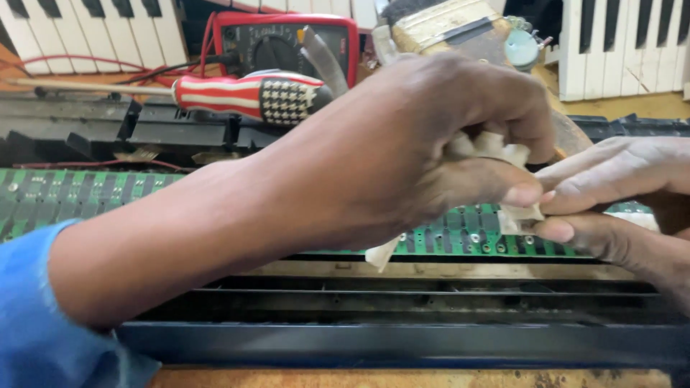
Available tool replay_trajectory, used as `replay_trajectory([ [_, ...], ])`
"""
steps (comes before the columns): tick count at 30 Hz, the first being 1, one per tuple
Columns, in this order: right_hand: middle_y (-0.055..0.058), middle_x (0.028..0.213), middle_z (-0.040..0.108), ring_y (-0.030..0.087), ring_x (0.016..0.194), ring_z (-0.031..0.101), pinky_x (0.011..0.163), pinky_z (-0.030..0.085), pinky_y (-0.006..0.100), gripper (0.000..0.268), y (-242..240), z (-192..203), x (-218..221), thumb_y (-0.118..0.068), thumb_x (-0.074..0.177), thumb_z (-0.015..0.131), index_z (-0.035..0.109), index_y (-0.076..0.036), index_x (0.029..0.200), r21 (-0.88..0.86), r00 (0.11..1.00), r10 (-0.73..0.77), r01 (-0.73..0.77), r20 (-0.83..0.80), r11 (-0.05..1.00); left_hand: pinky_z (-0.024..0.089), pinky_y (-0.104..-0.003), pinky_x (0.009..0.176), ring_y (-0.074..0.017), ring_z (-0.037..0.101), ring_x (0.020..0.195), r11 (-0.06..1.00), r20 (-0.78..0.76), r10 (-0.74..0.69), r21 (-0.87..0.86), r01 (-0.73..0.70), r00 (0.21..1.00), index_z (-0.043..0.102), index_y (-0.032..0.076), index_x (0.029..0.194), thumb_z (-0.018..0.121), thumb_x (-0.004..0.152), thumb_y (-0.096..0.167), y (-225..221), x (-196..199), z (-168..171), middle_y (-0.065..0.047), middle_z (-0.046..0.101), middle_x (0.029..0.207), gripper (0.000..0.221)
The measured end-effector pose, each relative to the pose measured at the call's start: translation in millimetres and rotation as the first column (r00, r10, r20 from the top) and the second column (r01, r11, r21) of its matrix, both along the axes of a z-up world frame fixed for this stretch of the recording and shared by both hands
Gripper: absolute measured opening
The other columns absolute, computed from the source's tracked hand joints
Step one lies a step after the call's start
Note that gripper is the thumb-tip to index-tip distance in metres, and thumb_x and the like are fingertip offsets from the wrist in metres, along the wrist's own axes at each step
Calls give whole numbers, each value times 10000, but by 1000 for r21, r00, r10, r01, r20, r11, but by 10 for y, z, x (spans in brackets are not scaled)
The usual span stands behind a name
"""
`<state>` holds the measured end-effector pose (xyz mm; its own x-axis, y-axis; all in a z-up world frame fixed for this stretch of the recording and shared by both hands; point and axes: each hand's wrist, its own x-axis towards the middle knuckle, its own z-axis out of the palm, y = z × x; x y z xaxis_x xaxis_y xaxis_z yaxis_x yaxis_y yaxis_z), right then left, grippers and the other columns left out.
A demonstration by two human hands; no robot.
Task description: The person is reassembling an electronic keyboard by carefully aligning and pressing rubber contact strips onto the pins of a printed circuit board (PCB) and using a screwdriver.
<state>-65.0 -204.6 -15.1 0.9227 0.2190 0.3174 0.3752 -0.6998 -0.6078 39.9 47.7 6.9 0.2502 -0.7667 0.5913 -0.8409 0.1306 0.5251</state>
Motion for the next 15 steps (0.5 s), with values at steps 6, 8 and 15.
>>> replay_trajectory([
  [6,28,1183,766,200,1126,717,965,554,353,283,-225,-125,195,-274,865,630,775,-187,1091,-476,965,213,-117,153,872,332,-405,569,-252,523,719,992,178,-100,-59,112,979,600,93,865,762,758,33,-34,185,-125,-56,618,770,203],
  [8,31,1189,761,203,1137,713,977,554,354,288,-198,-126,219,-267,869,615,769,-172,1092,-455,968,214,-133,132,881,323,-413,565,-260,507,712,994,189,-88,-45,98,978,576,100,865,730,753,31,-37,228,-166,-68,588,752,203],
  [15,7,1127,780,164,1065,725,913,541,309,290,93,-97,133,-240,841,653,777,-161,1091,-419,985,136,-81,103,904,320,-428,567,-281,526,695,996,253,-69,-39,81,965,517,108,866,810,780,76,-52,283,-260,-68,591,757,308],
])
